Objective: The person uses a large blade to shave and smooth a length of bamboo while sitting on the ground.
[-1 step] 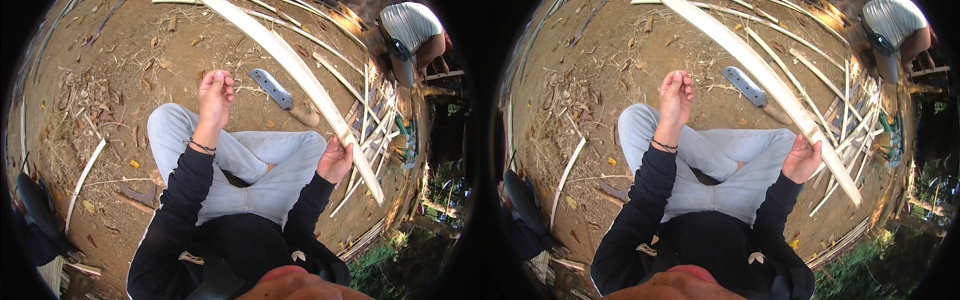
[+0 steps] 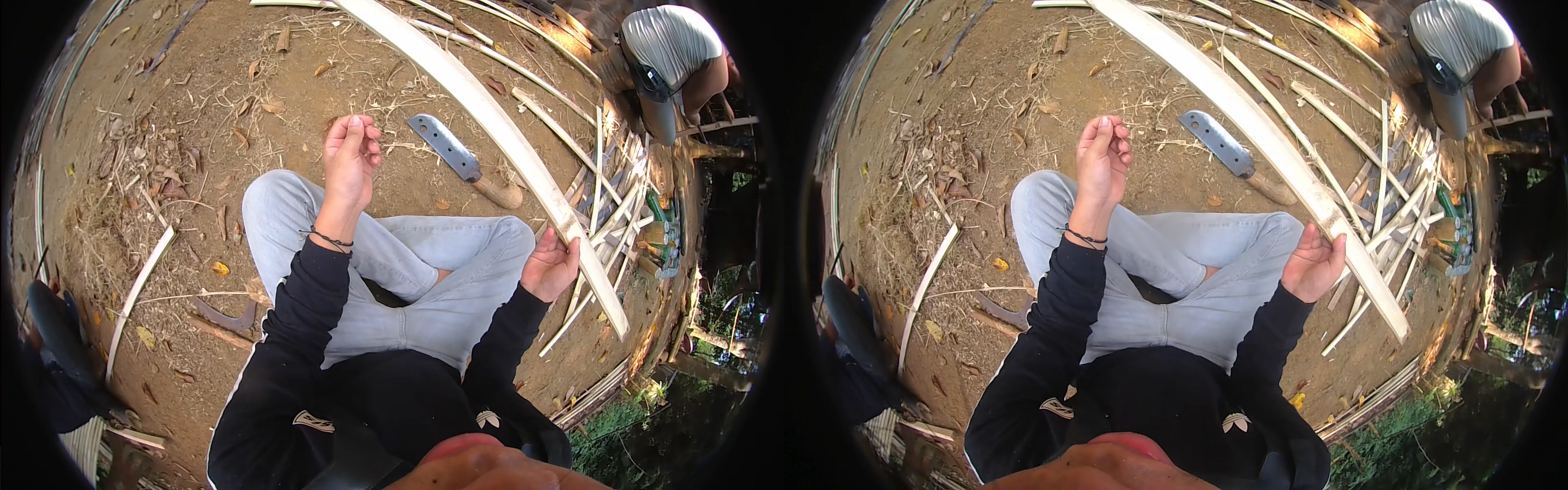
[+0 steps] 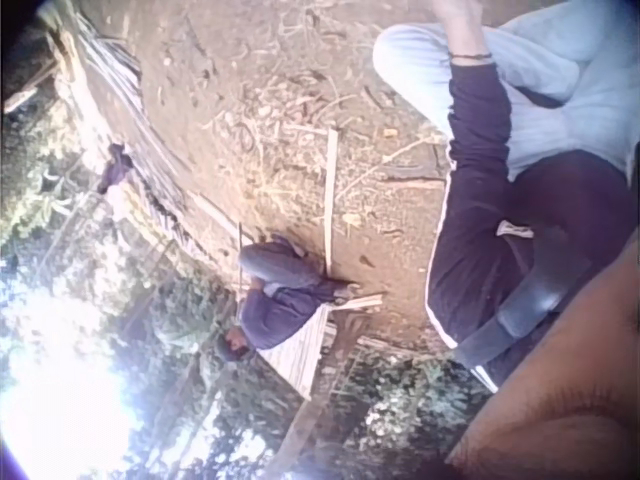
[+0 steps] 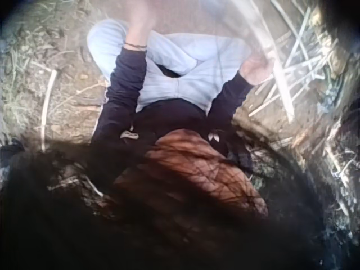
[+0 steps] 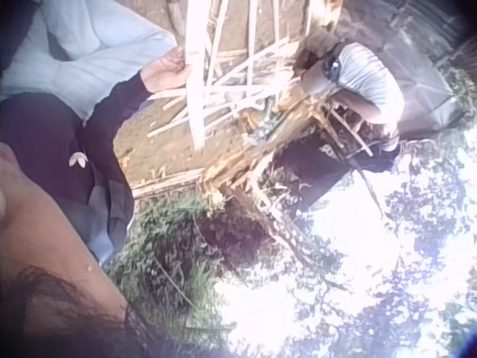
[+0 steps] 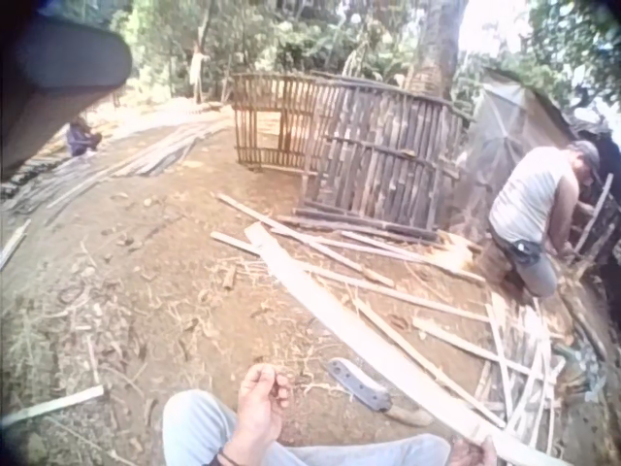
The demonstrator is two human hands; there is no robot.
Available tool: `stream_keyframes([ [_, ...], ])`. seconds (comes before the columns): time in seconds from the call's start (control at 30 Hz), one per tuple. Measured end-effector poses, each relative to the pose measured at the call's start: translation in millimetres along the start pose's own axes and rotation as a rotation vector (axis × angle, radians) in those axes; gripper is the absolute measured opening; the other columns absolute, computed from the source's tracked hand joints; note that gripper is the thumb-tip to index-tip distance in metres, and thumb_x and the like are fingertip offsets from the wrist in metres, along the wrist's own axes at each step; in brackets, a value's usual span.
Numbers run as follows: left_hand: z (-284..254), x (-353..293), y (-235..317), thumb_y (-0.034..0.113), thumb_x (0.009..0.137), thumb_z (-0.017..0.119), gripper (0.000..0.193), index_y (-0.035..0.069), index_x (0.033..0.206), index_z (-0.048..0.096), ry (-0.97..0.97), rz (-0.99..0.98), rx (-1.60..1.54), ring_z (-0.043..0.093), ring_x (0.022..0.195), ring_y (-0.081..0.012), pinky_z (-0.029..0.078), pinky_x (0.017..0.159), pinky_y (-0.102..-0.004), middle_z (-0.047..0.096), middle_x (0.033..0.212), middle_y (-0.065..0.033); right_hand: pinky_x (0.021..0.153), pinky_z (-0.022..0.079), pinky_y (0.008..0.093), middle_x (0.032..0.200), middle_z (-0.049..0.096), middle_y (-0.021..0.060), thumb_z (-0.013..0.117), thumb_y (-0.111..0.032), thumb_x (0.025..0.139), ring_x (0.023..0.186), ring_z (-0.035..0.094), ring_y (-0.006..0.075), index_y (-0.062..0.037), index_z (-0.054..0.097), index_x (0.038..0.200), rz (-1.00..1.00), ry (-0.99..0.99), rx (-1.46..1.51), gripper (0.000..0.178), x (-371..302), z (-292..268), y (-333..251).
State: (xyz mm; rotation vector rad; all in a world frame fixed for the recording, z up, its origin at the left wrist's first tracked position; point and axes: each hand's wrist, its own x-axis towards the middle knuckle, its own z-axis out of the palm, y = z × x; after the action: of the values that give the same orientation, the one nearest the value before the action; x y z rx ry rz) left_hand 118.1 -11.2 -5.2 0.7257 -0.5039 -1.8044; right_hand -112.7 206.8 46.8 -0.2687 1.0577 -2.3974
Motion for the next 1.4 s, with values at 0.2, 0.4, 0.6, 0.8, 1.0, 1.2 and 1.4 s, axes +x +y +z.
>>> stream_keyframes([
  [0.2,-17.9,19.1,13.3,0.024,0.098,0.049,0.015,0.010,0.099,0.056,0.236,0.021,-0.153,0.052,0.064,-0.0060,0.043,0.052,-0.0215,0.058,0.079,0.0013,0.077,0.059,0.0312,0.111,0.062,0.0216,0.044,-0.018,0.097,0.093,0.066,0.0253,0.0094,0.050,0.118,-0.029,0.050,-0.062,0.034,11.5,-31.9,-22.1],
  [0.4,-30.4,31.9,22.8,0.025,0.099,0.047,0.017,0.010,0.103,0.053,0.423,0.112,-0.273,0.055,0.073,-0.0096,0.047,0.060,-0.0232,0.058,0.089,-0.0012,0.072,0.060,0.0277,0.109,0.061,0.0237,0.045,-0.015,0.096,0.092,0.066,0.0265,0.0146,0.048,0.116,-0.088,0.108,-0.112,0.036,17.7,-65.1,-53.5],
  [0.6,-44.3,41.4,33.0,0.026,0.100,0.041,0.020,0.009,0.103,0.052,0.587,0.195,-0.386,0.055,0.079,-0.0149,0.050,0.068,-0.0264,0.057,0.094,-0.0032,0.069,0.060,0.0257,0.109,0.061,0.0223,0.046,-0.016,0.096,0.092,0.066,0.0251,0.0133,0.049,0.114,-0.162,0.140,-0.161,0.034,17.7,-78.3,-83.6],
  [0.8,-67.5,64.1,65.6,0.027,0.099,0.043,0.019,0.011,0.097,0.052,0.678,0.218,-0.621,0.052,0.071,-0.0139,0.050,0.060,-0.0270,0.053,0.085,-0.0021,0.058,0.055,0.0238,0.100,0.065,0.0151,0.048,-0.017,0.096,0.081,0.066,0.0190,0.0046,0.055,0.107,-0.293,0.164,-0.239,0.025,23.2,-103.4,-146.1],
  [1.0,-93.6,101.5,112.6,0.026,0.094,0.050,0.021,0.012,0.110,0.050,0.863,0.128,-0.340,0.050,0.080,-0.0150,0.048,0.072,-0.0351,0.049,0.095,-0.0046,0.064,0.053,0.0262,0.105,0.063,0.0134,0.055,-0.016,0.094,0.086,0.063,0.0183,0.0029,0.054,0.114,-0.597,0.019,-0.351,0.027,41.0,-93.9,-248.4],
  [1.2,-21.4,83.7,71.8,0.024,0.084,0.066,0.076,0.000,0.143,0.025,0.352,0.144,0.707,0.037,0.129,-0.0303,0.030,0.106,-0.0407,0.031,0.144,-0.0219,0.067,0.052,0.0257,0.121,0.055,0.0275,0.051,-0.016,0.097,0.096,0.062,0.0236,-0.0012,0.050,0.119,-0.665,-0.297,-0.579,0.027,73.2,-18.7,-260.4],
  [1.4,-16.3,70.9,9.1,0.037,0.088,0.061,0.071,-0.011,0.134,0.036,-0.006,-0.233,0.955,0.047,0.124,-0.0311,0.036,0.102,-0.0371,0.049,0.130,-0.0270,0.066,0.051,0.0266,0.116,0.058,0.0271,0.050,-0.018,0.097,0.082,0.061,0.0182,0.0006,0.052,0.115,-0.598,-0.469,-0.584,0.026,72.6,57.9,-220.4],
])
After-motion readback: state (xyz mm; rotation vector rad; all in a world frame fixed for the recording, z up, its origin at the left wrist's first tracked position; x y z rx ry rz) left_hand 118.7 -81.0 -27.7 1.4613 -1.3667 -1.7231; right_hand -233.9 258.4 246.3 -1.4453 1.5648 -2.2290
